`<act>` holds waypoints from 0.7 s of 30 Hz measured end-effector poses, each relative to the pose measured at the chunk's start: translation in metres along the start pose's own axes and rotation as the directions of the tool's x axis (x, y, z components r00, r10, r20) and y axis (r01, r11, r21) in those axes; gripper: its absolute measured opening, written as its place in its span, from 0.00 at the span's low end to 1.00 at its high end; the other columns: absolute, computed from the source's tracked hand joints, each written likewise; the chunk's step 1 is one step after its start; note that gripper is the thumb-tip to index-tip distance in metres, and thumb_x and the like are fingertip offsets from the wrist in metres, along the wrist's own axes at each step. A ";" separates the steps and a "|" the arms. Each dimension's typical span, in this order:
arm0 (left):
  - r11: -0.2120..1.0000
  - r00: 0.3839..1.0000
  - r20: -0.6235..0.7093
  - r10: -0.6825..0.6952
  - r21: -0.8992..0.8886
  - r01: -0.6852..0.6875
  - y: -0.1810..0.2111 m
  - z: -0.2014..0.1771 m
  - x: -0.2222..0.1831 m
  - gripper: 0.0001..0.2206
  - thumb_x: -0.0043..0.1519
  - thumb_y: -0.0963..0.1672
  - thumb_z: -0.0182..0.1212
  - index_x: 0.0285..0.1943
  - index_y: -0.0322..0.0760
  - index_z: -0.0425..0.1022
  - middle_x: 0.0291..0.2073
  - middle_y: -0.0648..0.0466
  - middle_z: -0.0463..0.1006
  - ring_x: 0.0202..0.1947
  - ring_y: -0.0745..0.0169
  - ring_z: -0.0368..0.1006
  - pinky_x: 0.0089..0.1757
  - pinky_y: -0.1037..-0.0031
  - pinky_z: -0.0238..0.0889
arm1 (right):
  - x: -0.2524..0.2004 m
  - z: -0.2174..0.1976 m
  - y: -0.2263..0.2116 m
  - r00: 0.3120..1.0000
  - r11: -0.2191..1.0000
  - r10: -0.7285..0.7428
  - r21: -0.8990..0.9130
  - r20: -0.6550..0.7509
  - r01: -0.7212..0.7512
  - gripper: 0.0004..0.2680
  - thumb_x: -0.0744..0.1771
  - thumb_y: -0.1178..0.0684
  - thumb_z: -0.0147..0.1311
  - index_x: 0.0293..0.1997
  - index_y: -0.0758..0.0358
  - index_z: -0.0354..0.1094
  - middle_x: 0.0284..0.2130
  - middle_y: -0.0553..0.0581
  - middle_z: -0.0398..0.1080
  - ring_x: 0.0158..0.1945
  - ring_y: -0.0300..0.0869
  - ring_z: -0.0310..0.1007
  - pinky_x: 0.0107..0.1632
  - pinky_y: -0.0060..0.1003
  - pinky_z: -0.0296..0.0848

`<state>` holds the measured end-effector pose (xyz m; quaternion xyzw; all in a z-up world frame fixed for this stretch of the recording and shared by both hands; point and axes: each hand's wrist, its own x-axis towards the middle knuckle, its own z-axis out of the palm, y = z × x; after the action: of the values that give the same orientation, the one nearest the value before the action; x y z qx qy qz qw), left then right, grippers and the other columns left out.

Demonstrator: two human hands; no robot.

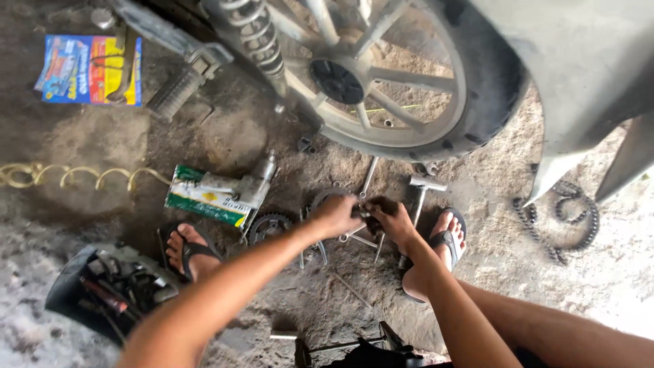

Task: The person sits on the ground beside a motorcycle and works on its chain sprocket assembly. They hold the sprocket hub and hammer a component into it, then use a pneumatic impact wrench on the assembly, repositioning the parts and handling the chain and sprockets on the ground.

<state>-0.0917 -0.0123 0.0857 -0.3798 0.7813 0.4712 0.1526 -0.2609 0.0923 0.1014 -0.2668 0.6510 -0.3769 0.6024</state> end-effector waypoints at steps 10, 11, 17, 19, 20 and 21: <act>0.868 0.934 -0.131 0.333 0.429 -0.249 -0.054 -0.130 -0.126 0.24 0.55 0.43 0.68 0.59 0.27 0.70 0.54 0.33 0.74 0.55 0.34 0.71 0.51 0.55 0.68 | 0.003 0.049 0.049 0.976 0.972 -0.208 -0.097 0.063 0.213 0.08 0.67 0.59 0.57 0.51 0.63 0.74 0.31 0.52 0.76 0.28 0.35 0.70 0.29 0.32 0.70; 0.869 0.958 -0.107 0.265 0.458 -0.188 -0.051 -0.143 -0.144 0.23 0.56 0.44 0.67 0.59 0.28 0.71 0.53 0.34 0.75 0.53 0.34 0.73 0.50 0.54 0.69 | 0.003 0.050 0.057 0.983 0.982 -0.180 -0.047 0.034 0.182 0.08 0.68 0.59 0.57 0.51 0.64 0.74 0.34 0.51 0.76 0.31 0.33 0.70 0.31 0.31 0.70; 0.904 0.999 0.010 -0.052 0.425 0.043 -0.095 -0.168 -0.199 0.16 0.60 0.46 0.67 0.54 0.35 0.75 0.48 0.41 0.80 0.49 0.41 0.78 0.49 0.55 0.72 | -0.008 0.075 0.048 1.000 0.999 0.028 0.038 0.011 -0.028 0.08 0.68 0.60 0.58 0.51 0.63 0.74 0.34 0.52 0.77 0.31 0.35 0.73 0.29 0.31 0.71; 0.927 0.998 -0.001 -0.068 0.371 0.063 -0.120 -0.164 -0.201 0.16 0.59 0.46 0.68 0.54 0.36 0.76 0.47 0.42 0.81 0.48 0.44 0.78 0.49 0.56 0.72 | -0.015 0.091 0.040 0.999 1.000 0.023 -0.004 0.025 -0.023 0.08 0.68 0.59 0.58 0.53 0.64 0.74 0.34 0.53 0.76 0.30 0.36 0.73 0.29 0.30 0.71; 0.945 0.994 -0.022 -0.108 0.310 0.109 -0.133 -0.160 -0.201 0.17 0.60 0.47 0.68 0.55 0.36 0.76 0.47 0.42 0.81 0.47 0.45 0.78 0.49 0.56 0.72 | -0.020 0.103 0.035 0.999 0.985 -0.019 -0.174 -0.046 0.010 0.13 0.67 0.58 0.58 0.58 0.61 0.68 0.36 0.52 0.76 0.28 0.35 0.75 0.25 0.28 0.74; 0.956 0.988 -0.041 -0.147 0.250 0.153 -0.146 -0.157 -0.200 0.18 0.61 0.47 0.68 0.56 0.36 0.75 0.47 0.43 0.81 0.47 0.47 0.79 0.49 0.57 0.72 | -0.025 0.115 0.028 0.991 0.940 -0.076 -0.339 -0.111 0.034 0.18 0.65 0.57 0.57 0.63 0.58 0.61 0.37 0.50 0.75 0.26 0.35 0.77 0.22 0.26 0.76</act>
<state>0.1675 -0.0957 0.1945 -0.4206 0.8054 0.3510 0.2263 -0.1413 0.1095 0.0943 -0.3601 0.7338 -0.2928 0.4962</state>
